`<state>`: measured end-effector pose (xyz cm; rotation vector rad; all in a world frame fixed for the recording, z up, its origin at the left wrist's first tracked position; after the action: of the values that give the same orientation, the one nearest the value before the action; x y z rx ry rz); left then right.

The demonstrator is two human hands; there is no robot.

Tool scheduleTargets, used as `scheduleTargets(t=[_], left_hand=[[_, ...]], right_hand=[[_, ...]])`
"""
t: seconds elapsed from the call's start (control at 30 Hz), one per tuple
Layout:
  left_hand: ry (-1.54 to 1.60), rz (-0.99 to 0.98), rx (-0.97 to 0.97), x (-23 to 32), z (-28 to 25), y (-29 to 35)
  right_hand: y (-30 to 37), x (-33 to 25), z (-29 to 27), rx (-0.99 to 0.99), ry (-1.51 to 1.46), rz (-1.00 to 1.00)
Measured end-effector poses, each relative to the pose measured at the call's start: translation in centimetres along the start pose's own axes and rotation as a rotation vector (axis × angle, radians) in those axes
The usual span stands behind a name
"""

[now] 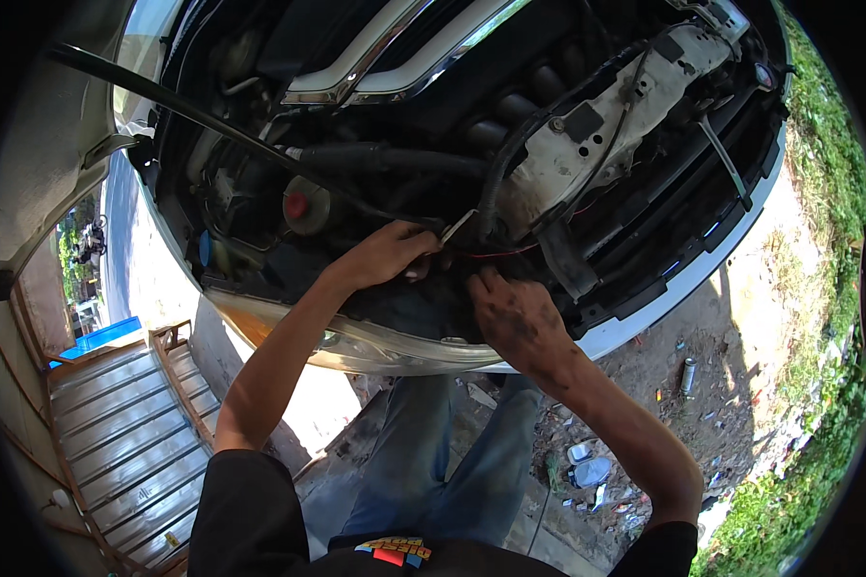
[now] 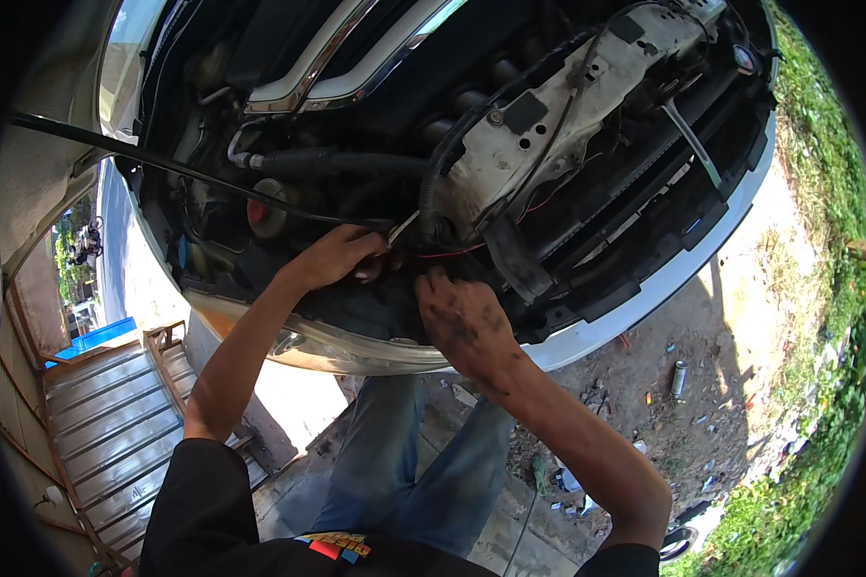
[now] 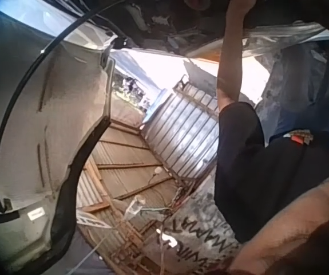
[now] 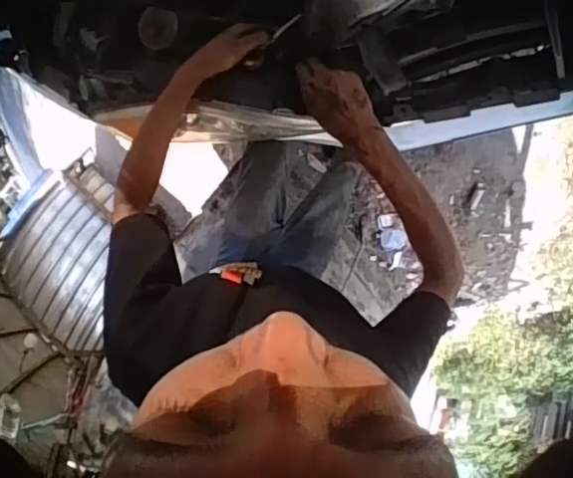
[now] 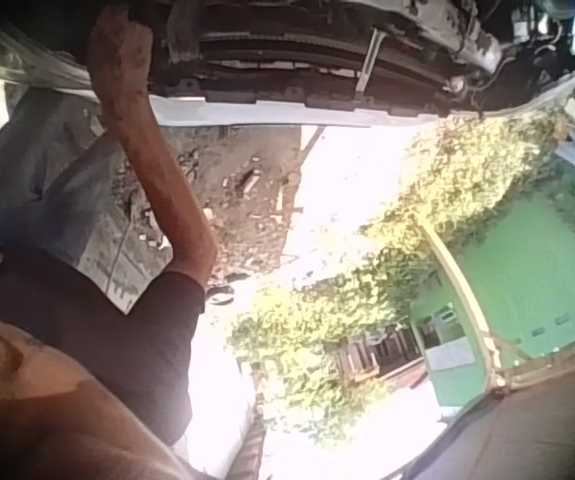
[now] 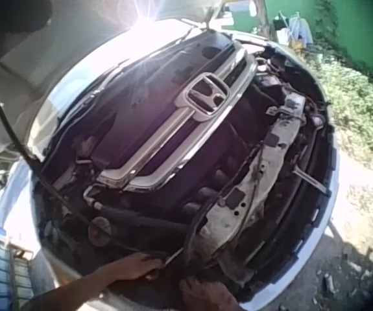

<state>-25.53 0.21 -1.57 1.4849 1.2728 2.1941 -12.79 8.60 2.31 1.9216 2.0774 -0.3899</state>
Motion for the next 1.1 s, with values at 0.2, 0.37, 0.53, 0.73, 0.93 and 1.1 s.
scheduleTargets(t=[0.2, 0.37, 0.53, 0.73, 0.93, 1.1], left_hand=[[-0.337, 0.067, -0.033, 0.5, -0.2, -0.1], [-0.421, 0.217, -0.063, 0.7, 0.2, -0.3], [-0.582, 0.329, -0.065, 1.5, 0.7, -0.2], [-0.678, 0.336, -0.028, 1.9, 0.9, 0.1], [-0.716, 0.304, -0.028, 2.1, 1.4, 0.4], [-0.759, 0.312, 0.008, 2.4, 1.5, 0.3]], right_hand=[[-0.1, -0.7, -0.1, 0.006, 0.159, 0.042], [-0.1, -0.5, -0.2, 0.077, 0.195, 0.053], [-0.9, 0.0, 1.2, -0.077, 0.184, 0.084], [-1.4, -1.0, 2.1, -0.052, 0.321, -0.176], [-0.9, -2.5, 2.6, -0.111, 0.448, -0.215], [-1.0, -3.8, 3.6, -0.219, 0.582, -0.209]])
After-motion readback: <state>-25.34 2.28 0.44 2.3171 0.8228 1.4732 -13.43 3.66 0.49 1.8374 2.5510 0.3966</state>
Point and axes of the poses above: each hand's wrist, its own y-axis away from the middle knuckle, its own z-axis out of the palm, x = y × z, the point moved 9 cm from there along -y, towards the middle knuckle, and after that the axes turned 15 degrees about y, right-handed, at the moved point
